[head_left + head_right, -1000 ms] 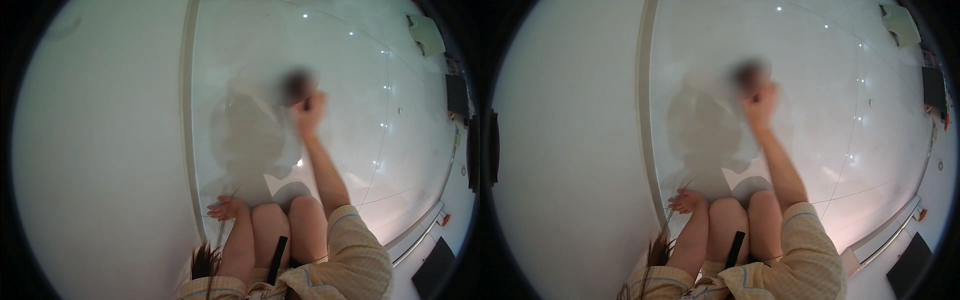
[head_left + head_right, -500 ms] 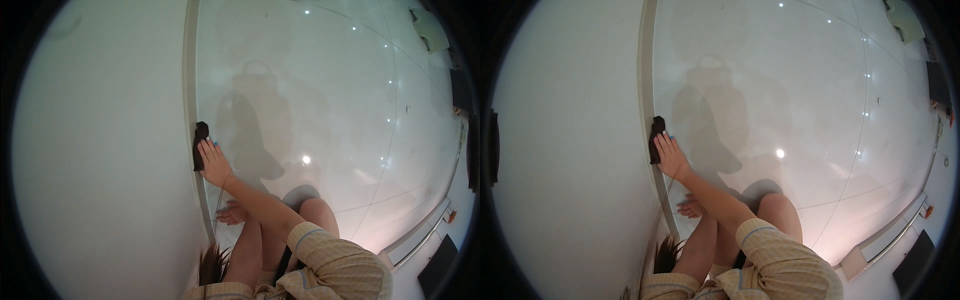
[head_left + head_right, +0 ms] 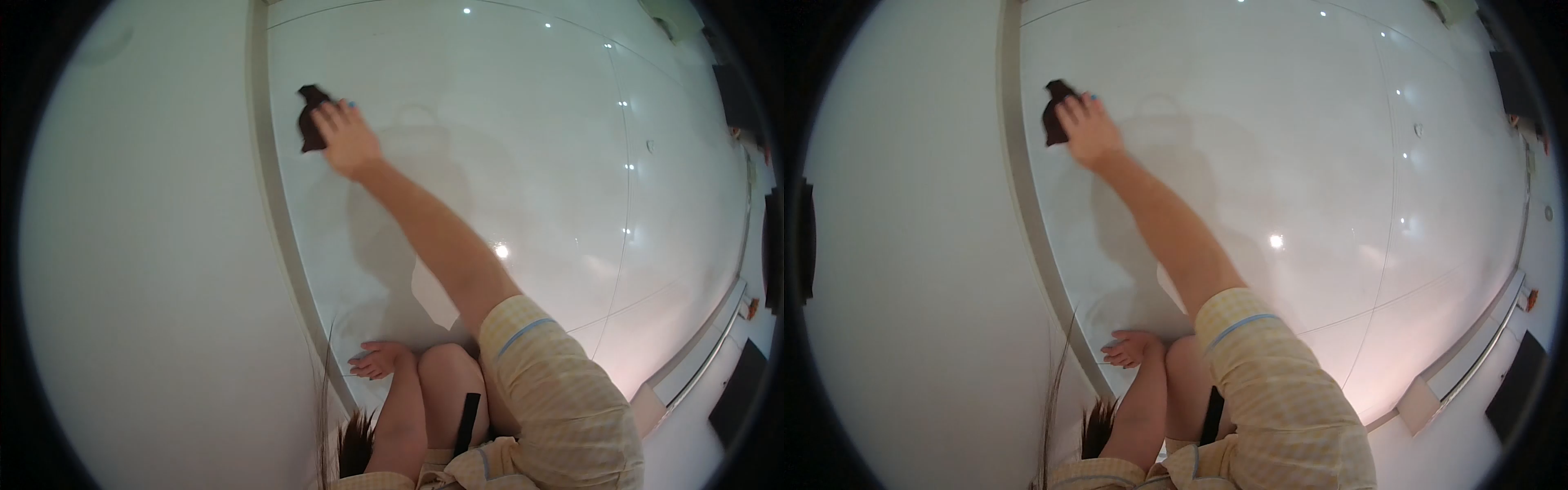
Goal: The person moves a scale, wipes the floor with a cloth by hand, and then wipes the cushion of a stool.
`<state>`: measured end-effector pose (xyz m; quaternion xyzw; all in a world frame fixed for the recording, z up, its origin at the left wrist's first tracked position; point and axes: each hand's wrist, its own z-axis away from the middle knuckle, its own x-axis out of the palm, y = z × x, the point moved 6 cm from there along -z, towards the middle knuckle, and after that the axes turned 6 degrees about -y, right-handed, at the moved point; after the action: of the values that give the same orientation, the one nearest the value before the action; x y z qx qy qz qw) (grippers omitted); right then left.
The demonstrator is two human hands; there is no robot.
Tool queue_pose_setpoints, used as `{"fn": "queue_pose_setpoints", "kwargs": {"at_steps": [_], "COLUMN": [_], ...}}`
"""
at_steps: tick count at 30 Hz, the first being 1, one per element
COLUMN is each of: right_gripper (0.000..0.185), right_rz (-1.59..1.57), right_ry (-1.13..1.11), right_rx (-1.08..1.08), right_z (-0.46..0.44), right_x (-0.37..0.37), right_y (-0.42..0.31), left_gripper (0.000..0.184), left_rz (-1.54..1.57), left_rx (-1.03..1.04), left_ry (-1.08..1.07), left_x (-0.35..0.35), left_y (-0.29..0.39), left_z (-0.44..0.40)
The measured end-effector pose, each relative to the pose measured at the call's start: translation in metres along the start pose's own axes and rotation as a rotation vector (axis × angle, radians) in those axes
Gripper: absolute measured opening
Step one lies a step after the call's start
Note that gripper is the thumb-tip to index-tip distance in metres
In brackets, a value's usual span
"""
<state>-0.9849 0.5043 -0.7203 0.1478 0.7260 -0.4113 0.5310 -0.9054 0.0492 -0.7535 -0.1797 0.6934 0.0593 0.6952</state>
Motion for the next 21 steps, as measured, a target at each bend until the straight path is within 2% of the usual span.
{"fn": "queue_pose_setpoints", "kwargs": {"at_steps": [3,4,6,8,10,13,14,15,16,17,19,21], "right_gripper": [0.057,0.057,0.059,0.061,0.062,0.062,0.056,0.045,0.037,0.037,0.035,0.032], "right_rz": [0.084,0.008,0.026,0.179,0.263,0.319,0.329,0.184,0.204,0.143,-0.211,-0.704], "right_ry": [0.19,0.284,0.284,0.346,0.296,0.012,0.049,0.065,0.275,0.518,0.98,1.297], "right_rx": [0.076,0.092,0.232,0.35,0.619,1.052,1.063,1.151,1.191,1.081,1.032,0.708], "right_z": [0.027,0.042,0.071,0.117,0.171,0.241,0.262,0.268,0.272,0.272,0.274,0.271], "right_x": [-0.044,-0.071,-0.1,-0.139,-0.173,-0.214,-0.222,-0.242,-0.265,-0.285,-0.311,-0.325], "right_y": [0.086,0.109,0.175,0.23,0.29,0.361,0.391,0.389,0.375,0.361,0.33,0.286], "left_gripper": [0.059,0.059,0.059,0.059,0.059,0.059,0.059,0.059,0.059,0.059,0.059,0.059], "left_rz": [-0.014,-0.016,-0.011,-0.008,-0.009,-0.016,-0.017,-0.025,-0.031,-0.032,-0.03,-0.037], "left_rx": [0.03,0.036,0.052,0.061,0.066,0.059,0.053,0.05,0.053,0.057,0.056,0.053], "left_ry": [-0.024,-0.029,-0.036,-0.039,-0.048,-0.067,-0.073,-0.076,-0.08,-0.084,-0.09,-0.088], "left_x": [0.006,0.007,0.005,0.003,0.003,0.003,0.003,-0.002,-0.003,-0.004,-0.003,-0.002], "left_y": [-0.001,-0.001,0.004,0.007,0.006,0.006,0.007,0.009,0.008,0.009,0.009,0.01], "left_z": [0.0,0.0,0.001,0.0,0.001,0.001,0.002,0.001,0.001,0.002,0.003,0.001]}}
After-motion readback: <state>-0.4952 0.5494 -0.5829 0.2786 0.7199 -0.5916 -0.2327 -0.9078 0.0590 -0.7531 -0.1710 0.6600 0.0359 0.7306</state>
